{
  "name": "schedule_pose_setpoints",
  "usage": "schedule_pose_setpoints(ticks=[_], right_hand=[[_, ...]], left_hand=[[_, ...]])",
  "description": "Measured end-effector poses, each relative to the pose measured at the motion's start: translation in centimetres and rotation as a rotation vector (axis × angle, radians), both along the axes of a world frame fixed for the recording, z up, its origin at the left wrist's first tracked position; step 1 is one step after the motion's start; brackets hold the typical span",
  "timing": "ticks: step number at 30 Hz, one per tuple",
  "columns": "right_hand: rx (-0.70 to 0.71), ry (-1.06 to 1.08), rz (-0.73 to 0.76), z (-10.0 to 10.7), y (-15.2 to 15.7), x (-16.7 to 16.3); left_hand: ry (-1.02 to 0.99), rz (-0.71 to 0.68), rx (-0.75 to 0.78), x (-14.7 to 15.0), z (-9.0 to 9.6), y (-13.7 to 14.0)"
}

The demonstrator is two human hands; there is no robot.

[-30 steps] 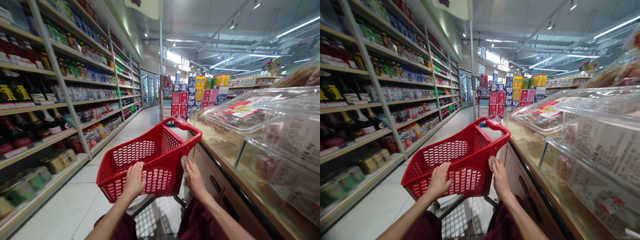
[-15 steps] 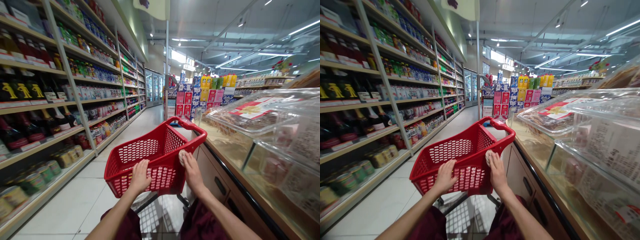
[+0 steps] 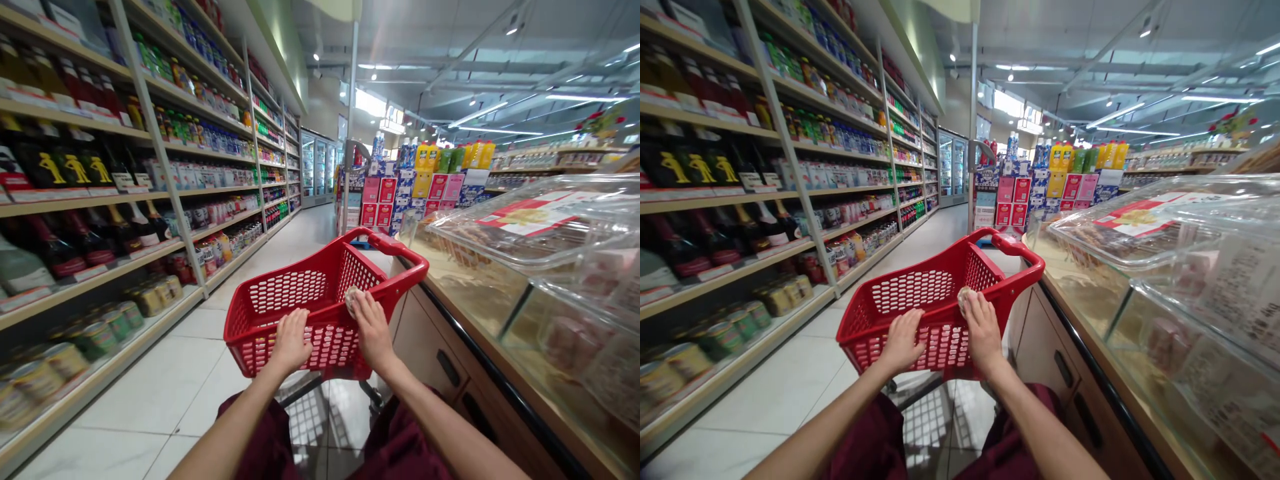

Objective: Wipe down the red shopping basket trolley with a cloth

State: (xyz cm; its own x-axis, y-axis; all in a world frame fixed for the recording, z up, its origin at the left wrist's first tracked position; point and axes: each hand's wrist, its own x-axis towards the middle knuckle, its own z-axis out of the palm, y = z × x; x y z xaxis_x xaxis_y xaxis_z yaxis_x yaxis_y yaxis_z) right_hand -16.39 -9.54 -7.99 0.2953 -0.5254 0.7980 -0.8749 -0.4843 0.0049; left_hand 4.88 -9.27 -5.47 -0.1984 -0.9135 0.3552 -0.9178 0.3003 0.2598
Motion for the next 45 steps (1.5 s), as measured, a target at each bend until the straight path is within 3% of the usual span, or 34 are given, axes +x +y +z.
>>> schedule_pose_setpoints(ticks=[7, 11, 13, 17, 20, 23, 25, 28, 31, 35, 41, 45], right_hand=[[0.048, 0.229, 0.095, -2.8, 0.9, 3.4], [0.054, 0.195, 0.102, -0.8, 1.1, 6.4], [0.074, 0.214, 0.117, -0.9, 0.9, 7.8], [0.100, 0.321, 0.237, -3.3, 1.7, 10.8], [0.092, 0.336, 0.313, -3.0, 2.4, 13.9], [0.088, 0.307, 0.343, -2.2, 2.4, 16.9], [0.098, 0.331, 0.371, -2.8, 2.4, 18.0], [0.123, 0.368, 0.393, -4.7, 2.8, 17.5], [0.099, 0.355, 0.365, -4.4, 2.9, 15.3], [0.069, 0.306, 0.216, -2.2, 2.0, 11.9], [0.048, 0.356, 0.171, -4.0, 1.9, 9.2], [0.025, 0.280, 0.107, -2.8, 1.6, 8.6]], left_hand=[[0.025, -0.116, 0.016, 1.7, 0.1, 0.3], [0.045, 0.136, -0.043, 5.8, -0.9, 1.6], [0.047, 0.209, -0.056, 7.9, -1.5, 2.3], [0.056, 0.097, -0.026, 10.3, -2.0, 3.0], [0.143, 0.043, -0.018, 11.1, -2.0, 2.8], [0.285, 0.096, -0.030, 12.3, -2.1, 2.8], [0.327, 0.137, -0.027, 13.3, -2.4, 3.1], [0.289, 0.097, -0.027, 14.4, -2.9, 3.4], [0.245, 0.124, -0.041, 14.0, -2.8, 3.2], [0.177, 0.147, -0.042, 10.9, -1.7, 2.5], [0.030, 0.031, -0.013, 5.8, -1.0, 1.7], [-0.035, 0.023, -0.070, 4.0, -1.4, 1.4]])
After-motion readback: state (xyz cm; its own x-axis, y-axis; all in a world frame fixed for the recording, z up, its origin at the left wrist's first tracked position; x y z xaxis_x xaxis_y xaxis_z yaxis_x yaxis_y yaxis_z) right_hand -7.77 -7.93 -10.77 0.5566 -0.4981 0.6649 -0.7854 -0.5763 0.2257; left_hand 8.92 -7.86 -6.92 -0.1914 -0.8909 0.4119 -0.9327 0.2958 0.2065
